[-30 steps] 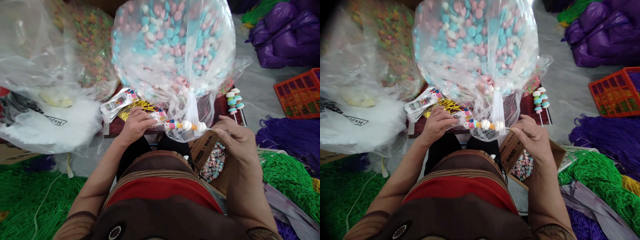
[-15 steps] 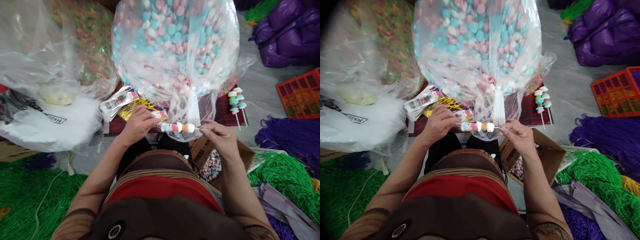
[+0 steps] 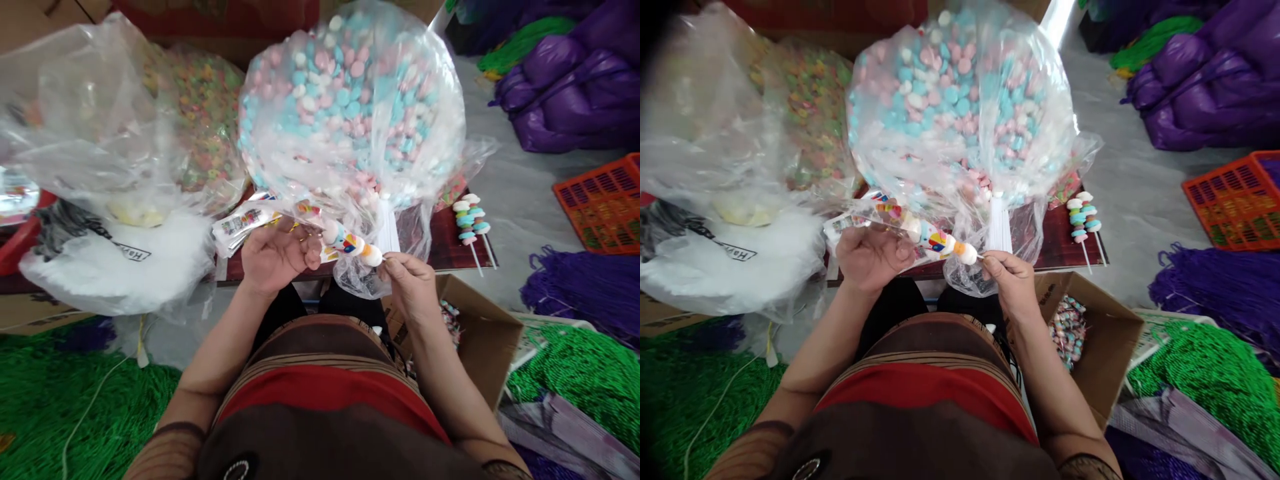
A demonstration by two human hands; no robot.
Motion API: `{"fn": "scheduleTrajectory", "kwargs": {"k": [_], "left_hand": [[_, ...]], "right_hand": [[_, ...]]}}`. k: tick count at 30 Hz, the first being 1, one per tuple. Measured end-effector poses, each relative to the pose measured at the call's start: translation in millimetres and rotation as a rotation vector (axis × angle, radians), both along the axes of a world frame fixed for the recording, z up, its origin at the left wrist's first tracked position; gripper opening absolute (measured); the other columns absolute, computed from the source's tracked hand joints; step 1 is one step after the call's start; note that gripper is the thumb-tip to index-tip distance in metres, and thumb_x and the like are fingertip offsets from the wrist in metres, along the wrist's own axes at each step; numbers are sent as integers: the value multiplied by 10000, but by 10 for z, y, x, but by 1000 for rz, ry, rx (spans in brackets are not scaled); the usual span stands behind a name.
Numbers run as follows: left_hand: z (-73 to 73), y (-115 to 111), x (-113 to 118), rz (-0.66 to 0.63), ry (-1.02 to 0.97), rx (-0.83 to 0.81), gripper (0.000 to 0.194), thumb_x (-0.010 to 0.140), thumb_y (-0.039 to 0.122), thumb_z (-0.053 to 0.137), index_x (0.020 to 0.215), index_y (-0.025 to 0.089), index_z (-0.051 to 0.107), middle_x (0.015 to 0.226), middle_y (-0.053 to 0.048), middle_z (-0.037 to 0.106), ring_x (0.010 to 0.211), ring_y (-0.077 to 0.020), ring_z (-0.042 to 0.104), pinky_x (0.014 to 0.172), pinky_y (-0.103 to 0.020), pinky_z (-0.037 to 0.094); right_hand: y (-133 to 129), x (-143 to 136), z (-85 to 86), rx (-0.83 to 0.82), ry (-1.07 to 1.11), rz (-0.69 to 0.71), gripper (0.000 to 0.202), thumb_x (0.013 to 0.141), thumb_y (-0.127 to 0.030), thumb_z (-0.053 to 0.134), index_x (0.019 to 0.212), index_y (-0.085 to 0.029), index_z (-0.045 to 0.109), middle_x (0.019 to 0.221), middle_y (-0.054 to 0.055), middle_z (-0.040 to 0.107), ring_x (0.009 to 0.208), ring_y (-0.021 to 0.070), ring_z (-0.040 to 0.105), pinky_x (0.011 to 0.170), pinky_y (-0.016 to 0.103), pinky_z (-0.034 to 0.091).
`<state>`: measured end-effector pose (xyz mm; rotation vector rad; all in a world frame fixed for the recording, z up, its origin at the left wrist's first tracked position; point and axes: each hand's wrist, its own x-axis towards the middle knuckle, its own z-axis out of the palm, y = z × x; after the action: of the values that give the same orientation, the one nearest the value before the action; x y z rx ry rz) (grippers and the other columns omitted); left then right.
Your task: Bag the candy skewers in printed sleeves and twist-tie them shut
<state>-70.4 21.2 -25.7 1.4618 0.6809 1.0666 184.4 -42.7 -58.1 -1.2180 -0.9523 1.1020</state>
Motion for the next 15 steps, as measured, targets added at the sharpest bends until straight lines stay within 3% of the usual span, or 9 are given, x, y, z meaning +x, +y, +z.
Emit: {"fn": "scheduleTrajectory", "kwargs": {"k": [3,8,10,15], "left_hand": [[22,20,33,62,15,36,668,972,713,320,1418,290,585,934,-109,720,694,-213,663,640,-420,547],[148,68,142,99,-122,-141,666,732,708,768,1219,257,699,924,-53,718,793,-193,679,709,-356,568],[176,68,213,138,-159,-193,574,703,670,824,1060,227,750,933,-46,742,836,-195,688,736,-349,573],[112,-9,365,171,-274,-340,465,584,569,938,772,186,752,768,-4,730,705,-147,655,699,-307,562]], "right_hand": [[24,-140,48,-7,78,17,275,751,-481,836,785,-213,783,492,-61,557,490,108,504,580,280,447],[4,-191,74,-11,52,43,241,787,-456,812,829,-219,792,536,-50,588,530,114,523,597,281,449],[-10,-195,55,-6,28,63,253,816,-468,790,867,-220,795,554,-46,599,544,119,527,604,286,450],[-57,-341,-6,-34,63,157,315,875,-534,738,949,-230,772,524,-64,568,553,131,545,666,311,472]]}}
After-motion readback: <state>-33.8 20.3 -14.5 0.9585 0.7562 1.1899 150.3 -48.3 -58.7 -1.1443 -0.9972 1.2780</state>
